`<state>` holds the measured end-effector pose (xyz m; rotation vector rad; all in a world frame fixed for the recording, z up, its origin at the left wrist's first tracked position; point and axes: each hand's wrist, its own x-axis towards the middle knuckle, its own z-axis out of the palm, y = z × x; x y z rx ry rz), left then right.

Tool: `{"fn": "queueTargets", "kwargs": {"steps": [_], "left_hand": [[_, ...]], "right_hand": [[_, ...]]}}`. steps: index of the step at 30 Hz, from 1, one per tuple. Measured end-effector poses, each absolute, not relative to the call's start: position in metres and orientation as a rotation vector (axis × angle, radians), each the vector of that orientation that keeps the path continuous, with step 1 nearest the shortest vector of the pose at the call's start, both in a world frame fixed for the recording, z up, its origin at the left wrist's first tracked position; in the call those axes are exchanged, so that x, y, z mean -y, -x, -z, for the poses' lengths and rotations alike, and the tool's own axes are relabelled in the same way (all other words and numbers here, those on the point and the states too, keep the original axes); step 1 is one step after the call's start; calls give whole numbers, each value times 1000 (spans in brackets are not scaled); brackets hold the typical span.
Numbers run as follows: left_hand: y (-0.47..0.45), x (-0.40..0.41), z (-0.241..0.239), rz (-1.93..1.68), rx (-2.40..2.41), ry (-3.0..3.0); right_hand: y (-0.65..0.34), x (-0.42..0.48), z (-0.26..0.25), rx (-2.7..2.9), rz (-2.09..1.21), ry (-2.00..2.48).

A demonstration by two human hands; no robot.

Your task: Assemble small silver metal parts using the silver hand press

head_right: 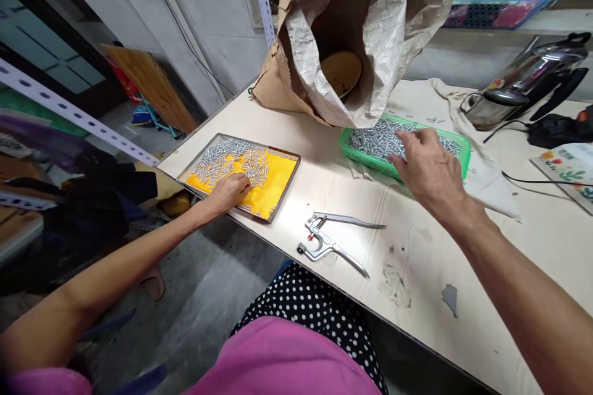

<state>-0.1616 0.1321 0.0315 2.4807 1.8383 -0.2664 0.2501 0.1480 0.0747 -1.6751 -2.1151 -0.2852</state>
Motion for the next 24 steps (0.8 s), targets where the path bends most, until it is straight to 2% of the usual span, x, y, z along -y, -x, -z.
{"fn": "queueTargets", "kwargs": {"steps": [3, 6, 9, 13, 17, 24], "left_hand": [[164, -131, -37, 14, -1806, -2392], [153, -117, -45, -271, -1766, -2230], [124, -90, -51, -341, -1590, -2144], [81, -60, -42, -59, -1360, -2420], [57, -56, -24, 352, -1362, -2653], [46, -60, -30, 570, -1243, -2763]], "right_hand": [[-239, -115, -52, 2192, 133, 1631], [-214, -57, -26, 2241, -203, 1529], [-193, -10, -11, 2297, -492, 1506], [-182, 13, -7, 2219, -570, 1623], [-182, 16, -6, 2174, -454, 1731], [-184, 30, 2, 2248, -352, 1803]]}}
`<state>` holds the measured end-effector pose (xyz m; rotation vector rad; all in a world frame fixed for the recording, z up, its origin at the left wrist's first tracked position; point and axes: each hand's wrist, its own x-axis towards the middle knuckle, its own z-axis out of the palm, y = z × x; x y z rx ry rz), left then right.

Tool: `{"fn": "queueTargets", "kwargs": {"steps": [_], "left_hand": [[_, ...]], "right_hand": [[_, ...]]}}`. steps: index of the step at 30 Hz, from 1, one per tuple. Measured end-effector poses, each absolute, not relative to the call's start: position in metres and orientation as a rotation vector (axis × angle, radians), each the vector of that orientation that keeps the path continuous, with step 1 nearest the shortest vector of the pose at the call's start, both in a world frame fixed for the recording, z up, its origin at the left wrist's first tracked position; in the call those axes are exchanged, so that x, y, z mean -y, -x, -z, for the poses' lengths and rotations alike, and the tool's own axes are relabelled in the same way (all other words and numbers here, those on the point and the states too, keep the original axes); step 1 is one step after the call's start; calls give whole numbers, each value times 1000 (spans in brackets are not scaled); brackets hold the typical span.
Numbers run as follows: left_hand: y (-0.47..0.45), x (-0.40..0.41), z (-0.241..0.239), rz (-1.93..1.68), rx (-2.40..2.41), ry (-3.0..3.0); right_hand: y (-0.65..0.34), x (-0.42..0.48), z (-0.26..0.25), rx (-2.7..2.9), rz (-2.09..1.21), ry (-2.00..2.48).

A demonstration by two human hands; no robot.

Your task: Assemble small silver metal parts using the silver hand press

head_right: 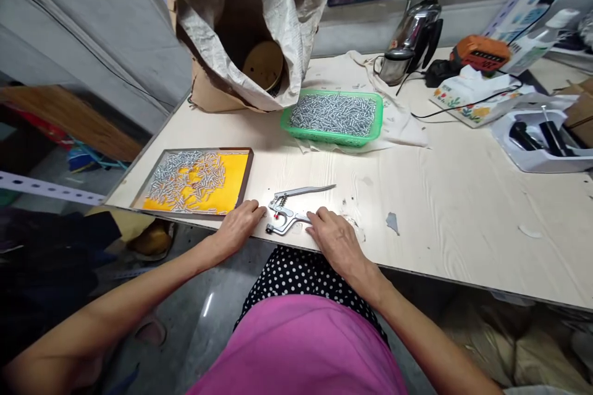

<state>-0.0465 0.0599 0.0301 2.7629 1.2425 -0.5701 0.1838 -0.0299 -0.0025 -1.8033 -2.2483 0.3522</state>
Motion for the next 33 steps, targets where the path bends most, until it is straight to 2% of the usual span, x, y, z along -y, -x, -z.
{"fn": "queueTargets", "kwargs": {"steps": [11, 19, 22, 26, 29, 33], "left_hand": [[42, -63, -34, 667, -930, -2860], [59, -71, -30, 457, -1124, -2722], [60, -72, -26, 166, -1232, -2454], [48, -71, -23, -152, -1456, -1663], [39, -69, -22, -226, -1436, -1342], [36, -69, -22, -214, -1395, -1304]], "right_hand": [[-189, 33, 15, 2239, -159, 1801], [-188, 29, 12, 2249, -215, 1866], [-188, 26, 11, 2236, -265, 1855], [-189, 23, 11, 2256, -264, 1840], [-188, 20, 12, 2268, -262, 1838], [-187, 18, 12, 2269, -252, 1848]]}}
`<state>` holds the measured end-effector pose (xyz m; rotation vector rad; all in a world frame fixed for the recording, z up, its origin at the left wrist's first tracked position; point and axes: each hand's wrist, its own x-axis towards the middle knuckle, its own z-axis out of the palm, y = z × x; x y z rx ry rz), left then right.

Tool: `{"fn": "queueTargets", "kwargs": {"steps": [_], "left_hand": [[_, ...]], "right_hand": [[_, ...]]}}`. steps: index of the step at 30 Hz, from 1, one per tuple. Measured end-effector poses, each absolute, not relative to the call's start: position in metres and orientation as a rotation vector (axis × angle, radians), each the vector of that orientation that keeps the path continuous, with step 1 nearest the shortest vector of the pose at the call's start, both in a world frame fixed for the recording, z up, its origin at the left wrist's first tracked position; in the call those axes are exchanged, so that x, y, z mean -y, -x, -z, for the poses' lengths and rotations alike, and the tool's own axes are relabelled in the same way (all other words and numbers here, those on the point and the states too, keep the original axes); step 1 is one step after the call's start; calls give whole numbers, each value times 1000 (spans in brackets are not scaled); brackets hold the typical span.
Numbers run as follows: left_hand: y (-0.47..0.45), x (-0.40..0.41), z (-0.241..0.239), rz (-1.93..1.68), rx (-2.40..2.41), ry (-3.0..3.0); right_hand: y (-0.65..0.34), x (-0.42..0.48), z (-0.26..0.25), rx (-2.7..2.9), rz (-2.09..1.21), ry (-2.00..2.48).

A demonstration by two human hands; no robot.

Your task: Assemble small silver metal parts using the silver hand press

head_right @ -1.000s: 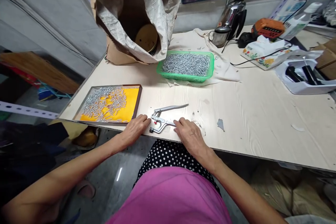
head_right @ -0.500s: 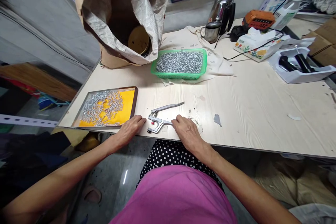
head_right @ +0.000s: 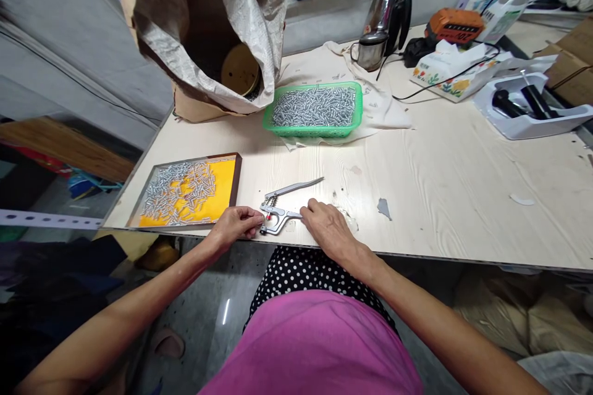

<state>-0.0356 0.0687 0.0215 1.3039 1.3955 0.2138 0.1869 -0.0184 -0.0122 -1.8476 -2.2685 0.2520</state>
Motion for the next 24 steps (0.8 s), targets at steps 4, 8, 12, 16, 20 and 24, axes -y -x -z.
{"fn": "queueTargets", "kwargs": {"steps": [4, 8, 12, 16, 20, 24], "left_hand": [[36, -71, -19, -158, -1397, -1364], [37, -74, -15, -84, -1403, -1444], [37, -79, -15, 14, -1397, -1547], [35, -82, -16, 90, -1384, -1555], [34, -80, -16, 129, -1415, -1509], [34, -78, -18, 157, -1433, -1489]], "right_hand": [[-186, 19, 11, 2268, -246, 1864], [-186, 20, 13, 2261, -217, 1850], [-186, 20, 14, 2260, -188, 1842], [-185, 20, 13, 2261, -178, 1858], [-185, 20, 12, 2260, -167, 1860], [-185, 21, 12, 2268, -132, 1845]]}}
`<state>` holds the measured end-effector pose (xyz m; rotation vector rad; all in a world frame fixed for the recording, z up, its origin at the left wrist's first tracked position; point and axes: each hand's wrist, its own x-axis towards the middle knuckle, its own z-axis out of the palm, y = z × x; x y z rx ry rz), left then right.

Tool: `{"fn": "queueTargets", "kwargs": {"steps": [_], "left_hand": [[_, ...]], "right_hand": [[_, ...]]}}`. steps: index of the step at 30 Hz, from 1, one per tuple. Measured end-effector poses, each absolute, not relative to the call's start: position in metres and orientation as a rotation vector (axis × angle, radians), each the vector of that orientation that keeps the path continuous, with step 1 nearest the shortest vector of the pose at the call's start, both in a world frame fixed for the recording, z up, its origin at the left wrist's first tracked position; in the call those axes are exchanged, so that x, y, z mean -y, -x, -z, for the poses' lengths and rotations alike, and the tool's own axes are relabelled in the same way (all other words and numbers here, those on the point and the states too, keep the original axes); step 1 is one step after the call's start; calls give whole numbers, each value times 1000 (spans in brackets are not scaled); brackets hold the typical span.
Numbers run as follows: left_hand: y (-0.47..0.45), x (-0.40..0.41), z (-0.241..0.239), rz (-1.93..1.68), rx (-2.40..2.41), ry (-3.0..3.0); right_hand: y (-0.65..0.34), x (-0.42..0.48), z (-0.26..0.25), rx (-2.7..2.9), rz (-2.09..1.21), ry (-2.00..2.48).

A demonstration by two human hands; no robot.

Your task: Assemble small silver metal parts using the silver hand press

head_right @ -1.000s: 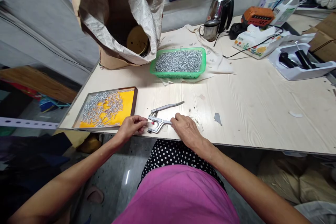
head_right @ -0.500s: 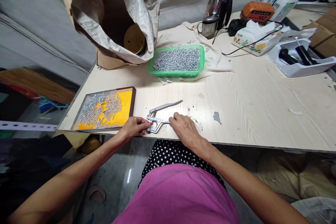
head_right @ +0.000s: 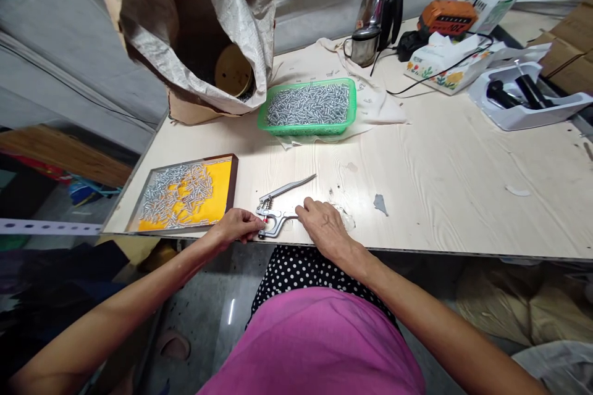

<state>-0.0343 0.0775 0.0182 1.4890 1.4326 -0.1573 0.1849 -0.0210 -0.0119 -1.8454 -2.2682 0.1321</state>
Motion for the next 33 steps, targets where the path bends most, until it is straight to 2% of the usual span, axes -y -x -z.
{"fn": "queueTargets", "kwargs": {"steps": [12, 19, 25, 33], "left_hand": [[36, -68, -22, 160, -1354, -1412], [36, -65, -20, 138, -1372, -1348], [36, -65, -21, 133, -1368, -1333], [33, -66, -23, 167, -1395, -1312]], "right_hand": [[-185, 22, 7, 2306, -127, 1847], [-198, 12, -4, 2286, -383, 1793], [-203, -28, -13, 2299, -164, 1810], [-208, -64, 2, 2482, -161, 1721]]}}
